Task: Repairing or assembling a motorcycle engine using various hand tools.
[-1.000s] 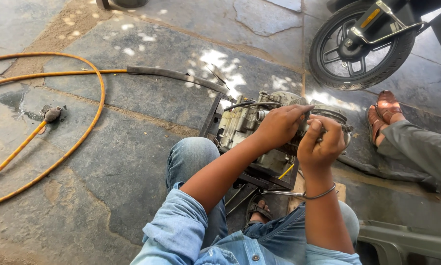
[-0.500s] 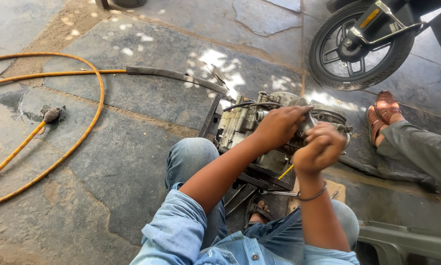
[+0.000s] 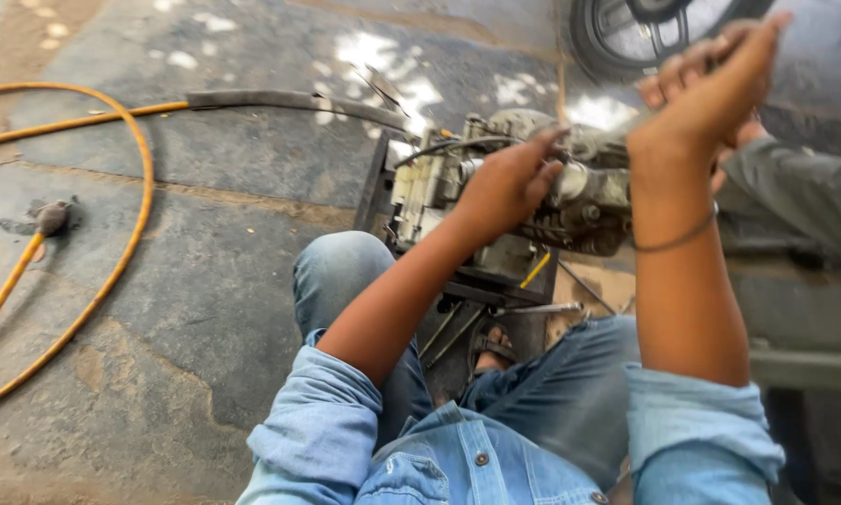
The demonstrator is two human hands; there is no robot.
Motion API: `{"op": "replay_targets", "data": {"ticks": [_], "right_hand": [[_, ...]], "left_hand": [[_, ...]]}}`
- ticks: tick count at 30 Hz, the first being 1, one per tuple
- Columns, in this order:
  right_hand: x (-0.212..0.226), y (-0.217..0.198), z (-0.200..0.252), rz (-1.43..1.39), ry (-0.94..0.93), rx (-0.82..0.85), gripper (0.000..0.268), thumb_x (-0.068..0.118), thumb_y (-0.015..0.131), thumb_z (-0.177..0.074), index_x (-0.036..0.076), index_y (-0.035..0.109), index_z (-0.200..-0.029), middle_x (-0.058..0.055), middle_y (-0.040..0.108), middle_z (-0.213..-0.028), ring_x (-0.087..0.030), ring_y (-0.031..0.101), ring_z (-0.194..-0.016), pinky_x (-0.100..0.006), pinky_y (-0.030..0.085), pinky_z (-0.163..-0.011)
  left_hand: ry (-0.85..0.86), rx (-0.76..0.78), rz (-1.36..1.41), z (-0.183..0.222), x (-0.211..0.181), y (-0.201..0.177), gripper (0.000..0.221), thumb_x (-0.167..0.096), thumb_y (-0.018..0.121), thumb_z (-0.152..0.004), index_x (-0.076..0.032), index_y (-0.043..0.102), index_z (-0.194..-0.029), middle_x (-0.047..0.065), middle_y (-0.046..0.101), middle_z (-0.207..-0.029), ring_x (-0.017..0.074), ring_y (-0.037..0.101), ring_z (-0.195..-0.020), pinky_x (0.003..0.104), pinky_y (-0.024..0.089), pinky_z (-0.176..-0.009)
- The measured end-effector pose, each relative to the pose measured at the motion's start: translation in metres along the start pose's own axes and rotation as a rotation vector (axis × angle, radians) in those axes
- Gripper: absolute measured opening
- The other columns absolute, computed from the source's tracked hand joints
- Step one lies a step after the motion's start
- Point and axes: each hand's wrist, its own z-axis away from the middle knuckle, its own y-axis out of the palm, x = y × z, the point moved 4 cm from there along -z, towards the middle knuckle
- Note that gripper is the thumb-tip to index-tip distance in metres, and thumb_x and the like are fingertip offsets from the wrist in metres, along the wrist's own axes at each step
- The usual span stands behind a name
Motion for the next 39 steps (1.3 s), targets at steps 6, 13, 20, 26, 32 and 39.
{"op": "replay_targets", "data": {"ticks": [6, 13, 20, 26, 32, 39], "right_hand": [[-0.024, 0.004, -0.024, 0.066, 0.193, -0.133, 0.032, 0.038, 0.057, -0.105, 0.011, 0.049, -0.089, -0.001, 0.035, -0.064, -0.017, 0.033, -0.052, -0.037, 0.032, -0.052], [-0.036, 0.009, -0.019, 0.199, 0.211, -0.121, 0.043, 0.052, 0.049, -0.106, 0.014, 0.047, -0.086, 0.000, 0.035, -0.062, -0.014, 0.032, -0.050, -0.034, 0.030, -0.049], [-0.042, 0.026, -0.014, 0.271, 0.264, -0.033, 0.045, 0.054, 0.046, -0.109, 0.015, 0.046, -0.087, 0.002, 0.036, -0.061, -0.011, 0.033, -0.050, -0.030, 0.029, -0.048], [-0.057, 0.004, -0.027, 0.183, 0.501, -0.122, 0.042, 0.052, 0.044, -0.109, 0.017, 0.047, -0.084, 0.003, 0.040, -0.061, -0.010, 0.037, -0.050, -0.028, 0.034, -0.049], [-0.058, 0.034, -0.011, 0.368, 0.620, 0.051, 0.035, 0.045, 0.044, -0.112, 0.018, 0.048, -0.090, 0.003, 0.044, -0.067, -0.011, 0.046, -0.057, -0.032, 0.047, -0.056], [-0.049, 0.036, -0.004, 0.380, 0.480, 0.153, 0.037, 0.053, 0.045, -0.112, 0.019, 0.047, -0.097, 0.003, 0.044, -0.070, -0.012, 0.045, -0.058, -0.033, 0.043, -0.057]], "left_hand": [[-0.011, 0.007, 0.072, -0.004, 0.001, -0.004, 0.048, -0.020, 0.062, -0.100, -0.014, 0.050, -0.146, 0.011, 0.077, -0.116, 0.0322, 0.074, -0.101, 0.043, 0.056, -0.086], [0.082, -0.006, 0.004, -0.004, 0.008, 0.003, 0.043, -0.020, 0.062, -0.101, -0.012, 0.055, -0.143, 0.014, 0.075, -0.114, 0.0338, 0.071, -0.106, 0.044, 0.056, -0.090], [0.009, 0.016, -0.080, -0.001, -0.007, -0.005, 0.042, -0.021, 0.060, -0.099, -0.009, 0.056, -0.139, 0.017, 0.073, -0.109, 0.0367, 0.069, -0.102, 0.047, 0.053, -0.088], [0.067, -0.018, -0.086, -0.003, 0.007, 0.001, 0.039, -0.023, 0.058, -0.100, -0.007, 0.058, -0.135, 0.018, 0.072, -0.114, 0.0373, 0.068, -0.108, 0.047, 0.053, -0.091], [0.104, -0.050, -0.113, -0.004, 0.019, 0.012, 0.036, -0.024, 0.058, -0.101, -0.007, 0.059, -0.132, 0.018, 0.072, -0.117, 0.0365, 0.068, -0.110, 0.047, 0.054, -0.093], [0.087, -0.014, -0.143, -0.003, 0.015, 0.010, 0.039, -0.021, 0.057, -0.101, -0.007, 0.059, -0.137, 0.018, 0.072, -0.113, 0.0371, 0.069, -0.105, 0.047, 0.054, -0.090]]}}
